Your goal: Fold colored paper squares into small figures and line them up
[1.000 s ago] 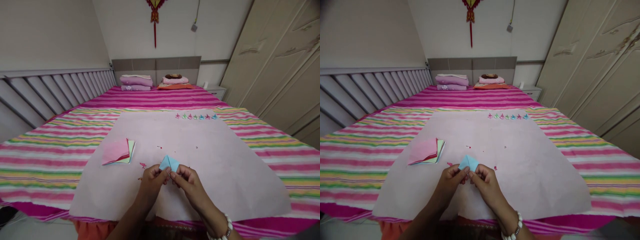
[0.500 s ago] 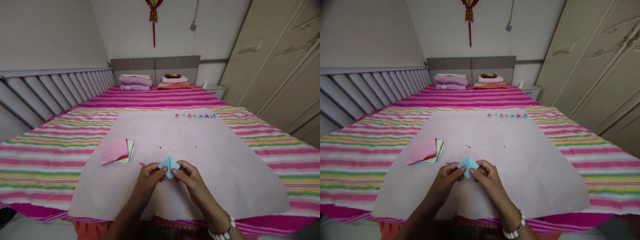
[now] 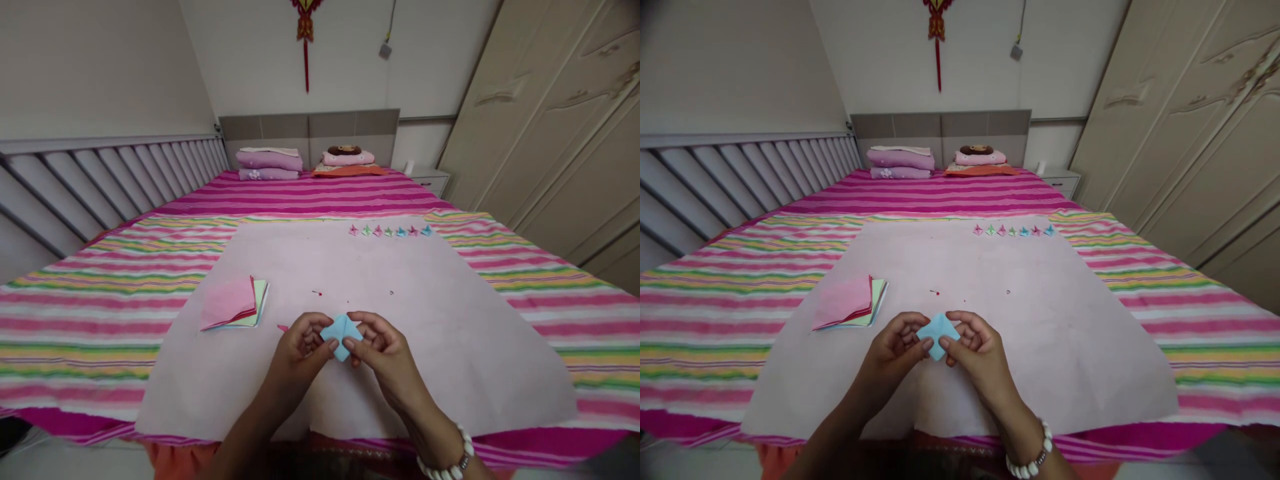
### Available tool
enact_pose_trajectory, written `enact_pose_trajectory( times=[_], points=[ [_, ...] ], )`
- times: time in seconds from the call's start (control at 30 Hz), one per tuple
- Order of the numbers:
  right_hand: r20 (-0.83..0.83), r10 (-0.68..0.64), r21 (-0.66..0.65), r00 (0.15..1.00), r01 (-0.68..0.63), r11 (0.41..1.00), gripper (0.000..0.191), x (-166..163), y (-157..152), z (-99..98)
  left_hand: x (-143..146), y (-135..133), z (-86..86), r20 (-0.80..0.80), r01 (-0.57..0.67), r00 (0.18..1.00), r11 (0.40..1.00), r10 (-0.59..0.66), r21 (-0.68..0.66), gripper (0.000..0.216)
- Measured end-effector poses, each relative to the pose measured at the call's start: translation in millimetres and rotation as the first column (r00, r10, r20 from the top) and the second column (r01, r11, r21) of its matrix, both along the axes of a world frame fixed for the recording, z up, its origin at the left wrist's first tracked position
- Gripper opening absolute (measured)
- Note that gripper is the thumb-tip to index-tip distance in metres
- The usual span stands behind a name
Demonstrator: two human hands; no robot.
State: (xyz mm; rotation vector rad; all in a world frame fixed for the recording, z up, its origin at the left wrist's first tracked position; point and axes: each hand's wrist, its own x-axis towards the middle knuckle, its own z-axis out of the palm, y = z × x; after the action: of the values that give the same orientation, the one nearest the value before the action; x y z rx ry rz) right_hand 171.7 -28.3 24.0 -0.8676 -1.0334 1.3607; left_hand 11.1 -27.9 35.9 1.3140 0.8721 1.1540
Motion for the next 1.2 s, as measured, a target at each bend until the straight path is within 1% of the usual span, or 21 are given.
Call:
enact_pose_trajectory(
  times=[0.17, 0.3, 0.4, 0.5, 0.6, 0.67, 0.83, 0.93, 1.0, 1.07, 1.1, 1.13, 1.17, 1.2],
  points=[
    [0.012, -0.002, 0.026, 1.0, 0.002, 1.0, 0.021, -0.8, -2.0, 0.7, -1.3, 1.5, 4.8, 0.023, 0.043, 0.999, 0.997, -0.042, -0.059, 0.015],
    [0.053, 0.01, 0.008, 0.999, -0.011, 1.0, 0.015, 0.4, -1.4, -1.4, -1.7, 1.9, 6.2, -0.035, 0.099, 0.994, 0.992, -0.102, -0.083, 0.01],
    [0.063, 0.038, -0.003, 0.997, -0.037, 0.999, 0.011, 1.2, -1.4, -3.3, -0.7, 1.6, 5.1, -0.048, 0.077, 0.996, 0.994, -0.081, -0.081, 0.007],
    [0.031, 0.082, 0.009, 0.996, -0.082, 0.997, 0.007, 1.9, -2.0, -4.0, 0.3, 1.4, 2.4, -0.001, 0.052, 0.999, 0.995, -0.052, -0.085, 0.004],
    [-0.029, 0.119, 0.042, 0.993, -0.117, 0.992, 0.009, 3.1, -2.3, -3.3, -0.6, 2.1, -1.2, 0.064, 0.073, 0.996, 0.993, -0.068, -0.09, 0.005],
    [-0.038, 0.127, 0.067, 0.991, -0.124, 0.99, 0.012, 4.0, -2.2, -2.3, -2.5, 3.2, -3.1, 0.079, 0.093, 0.993, 0.992, -0.087, -0.083, 0.01],
    [0.025, 0.128, 0.128, 0.992, -0.13, 0.983, 0.009, 6.1, -2.9, 0.2, -6.2, 4.0, -1.0, 0.054, 0.115, 0.992, 0.992, -0.112, -0.06, 0.016],
    [0.06, 0.146, 0.142, 0.988, -0.153, 0.978, 0.006, 7.1, -4.2, 1.5, -4.2, 1.7, 3.5, -0.024, 0.069, 0.997, 0.997, -0.07, -0.021, 0.015],
    [0.08, 0.155, 0.126, 0.985, -0.164, 0.978, 0.008, 6.9, -4.7, 2.5, -1.7, 0.0, 5.2, -0.084, 0.026, 0.996, 1.0, -0.026, 0.005, 0.014],
    [0.074, 0.117, 0.076, 0.99, -0.123, 0.989, 0.016, 5.5, -4.2, 3.9, 0.8, -1.0, 5.1, -0.115, 0.003, 0.993, 1.0, -0.001, 0.013, 0.01],
    [0.062, 0.085, 0.044, 0.994, -0.088, 0.995, 0.023, 4.5, -3.5, 4.6, 1.8, -1.1, 4.6, -0.123, -0.015, 0.992, 1.0, 0.016, 0.01, 0.009],
    [0.05, 0.052, 0.012, 0.997, -0.053, 0.999, 0.03, 3.3, -2.6, 5.3, 2.7, -0.9, 4.0, -0.127, -0.044, 0.991, 0.999, 0.044, 0.006, 0.012],
    [0.043, 0.026, -0.015, 0.999, -0.026, 1.0, 0.036, 2.2, -1.6, 5.8, 3.4, -0.6, 3.5, -0.126, -0.078, 0.989, 0.997, 0.078, 0.004, 0.02],
    [0.047, 0.016, -0.036, 0.999, -0.015, 0.999, 0.037, 1.2, -0.5, 6.0, 4.0, 0.0, 3.2, -0.115, -0.109, 0.987, 0.994, 0.108, 0.0, 0.031]
  ],
)
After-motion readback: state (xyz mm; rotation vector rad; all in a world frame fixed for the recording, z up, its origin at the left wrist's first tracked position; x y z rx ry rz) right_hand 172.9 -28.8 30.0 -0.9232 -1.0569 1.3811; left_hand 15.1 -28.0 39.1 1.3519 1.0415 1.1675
